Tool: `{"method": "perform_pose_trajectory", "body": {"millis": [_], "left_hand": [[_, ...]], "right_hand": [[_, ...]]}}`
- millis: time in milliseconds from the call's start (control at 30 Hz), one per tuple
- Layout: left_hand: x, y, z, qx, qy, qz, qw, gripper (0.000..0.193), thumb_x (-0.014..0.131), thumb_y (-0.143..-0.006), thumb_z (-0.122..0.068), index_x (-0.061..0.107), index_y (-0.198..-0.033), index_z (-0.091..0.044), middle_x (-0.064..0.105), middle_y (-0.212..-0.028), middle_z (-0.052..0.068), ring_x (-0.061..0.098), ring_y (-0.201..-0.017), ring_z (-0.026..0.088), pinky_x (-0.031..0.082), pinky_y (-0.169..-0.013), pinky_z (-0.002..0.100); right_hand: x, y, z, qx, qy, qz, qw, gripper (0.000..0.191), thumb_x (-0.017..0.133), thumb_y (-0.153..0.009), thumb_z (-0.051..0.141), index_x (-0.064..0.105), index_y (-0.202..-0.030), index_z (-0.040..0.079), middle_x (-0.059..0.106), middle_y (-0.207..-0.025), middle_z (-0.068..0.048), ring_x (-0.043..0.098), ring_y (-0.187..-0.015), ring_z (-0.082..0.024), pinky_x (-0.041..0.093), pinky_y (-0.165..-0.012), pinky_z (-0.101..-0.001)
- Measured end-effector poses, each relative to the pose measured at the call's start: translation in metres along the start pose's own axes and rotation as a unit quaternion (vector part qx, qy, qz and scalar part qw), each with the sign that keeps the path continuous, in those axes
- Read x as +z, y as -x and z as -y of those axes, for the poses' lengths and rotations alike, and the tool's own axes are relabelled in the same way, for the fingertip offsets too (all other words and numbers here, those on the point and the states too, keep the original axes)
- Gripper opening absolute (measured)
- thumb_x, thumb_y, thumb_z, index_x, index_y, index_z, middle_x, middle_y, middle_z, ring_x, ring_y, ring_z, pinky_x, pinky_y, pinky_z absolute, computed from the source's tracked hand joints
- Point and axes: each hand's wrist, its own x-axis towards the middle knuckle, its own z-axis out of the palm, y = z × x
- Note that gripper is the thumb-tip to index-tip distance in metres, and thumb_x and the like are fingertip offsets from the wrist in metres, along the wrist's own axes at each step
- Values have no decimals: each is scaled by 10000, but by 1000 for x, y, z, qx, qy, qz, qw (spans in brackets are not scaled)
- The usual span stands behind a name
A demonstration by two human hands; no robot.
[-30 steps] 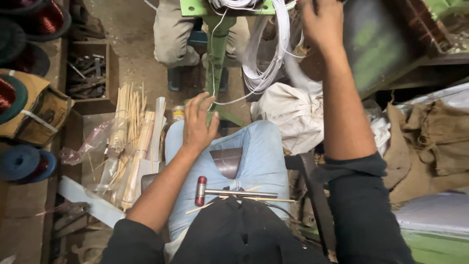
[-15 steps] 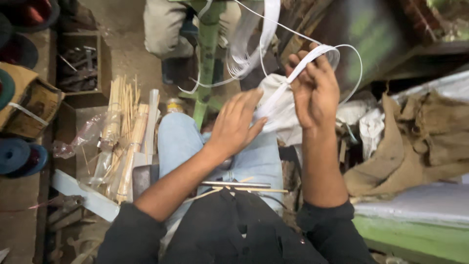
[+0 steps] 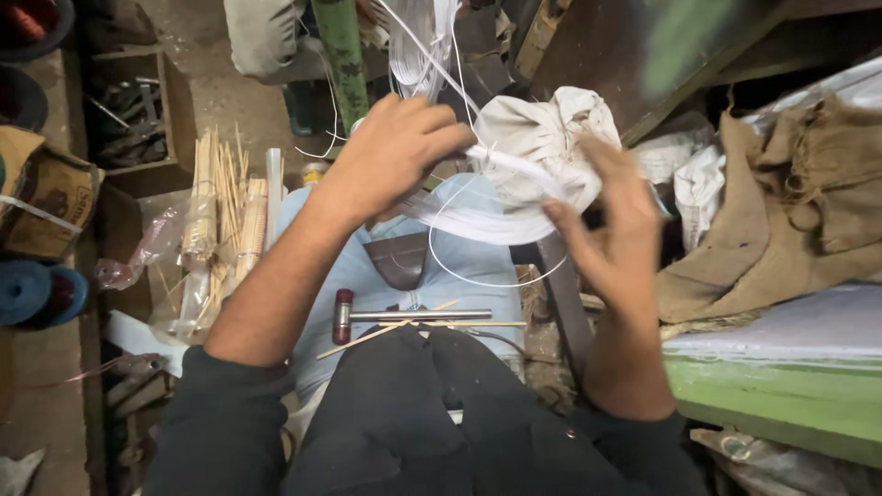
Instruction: The person winds white wire onto a green machine using a wooden stick to guide and separate strands. They repeatedly adjust the wire, use a hammer to tap the machine, and continue winding the wire into a coil.
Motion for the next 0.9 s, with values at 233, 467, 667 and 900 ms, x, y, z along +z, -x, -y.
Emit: {"method": "perform_pose_trajectory", "body": {"millis": [233,467,667,900], "left_hand": [[-30,-7,-36,-61,-86,-56,993,262,670,-951,-326,658,-1117,-123,614,-1142,72,563,-1138,293,449,-957,437],[-42,-15,-31,69,-195,-152,967,392,638,-933,-416,723,-1186,-130,592,-1328,160,584,-1226,276,441,-1037,485],[-52,9,-32,-286,-80,227,928,328,535,-1093,-397,691,-1102,-109,678,-1145,156,652,-1072,347,518,-957,469],[-23,-15,-45,-4,-148,-154,977,436,649,-863,-264,665,-1221,-16,640,-1233,159,554,-1222,332,487,-1006,467]], "right_hand": [[45,24,-22,330,-567,16,755,405,633,-1058,75,586,-1435,-64,633,-992,-60,534,-772,-67,467,-726,-233],[59,44,-35,370,-633,-74,676,402,622,-1062,119,580,-1408,-80,624,-957,-48,412,-636,-33,372,-589,-202],[40,37,-42,341,-658,-107,663,388,623,-1077,164,577,-1382,-71,617,-962,-55,373,-611,-42,349,-570,-209],[48,34,-30,312,-666,-68,674,388,632,-1091,158,580,-1401,-71,603,-991,-69,354,-623,-48,324,-577,-218]]}}
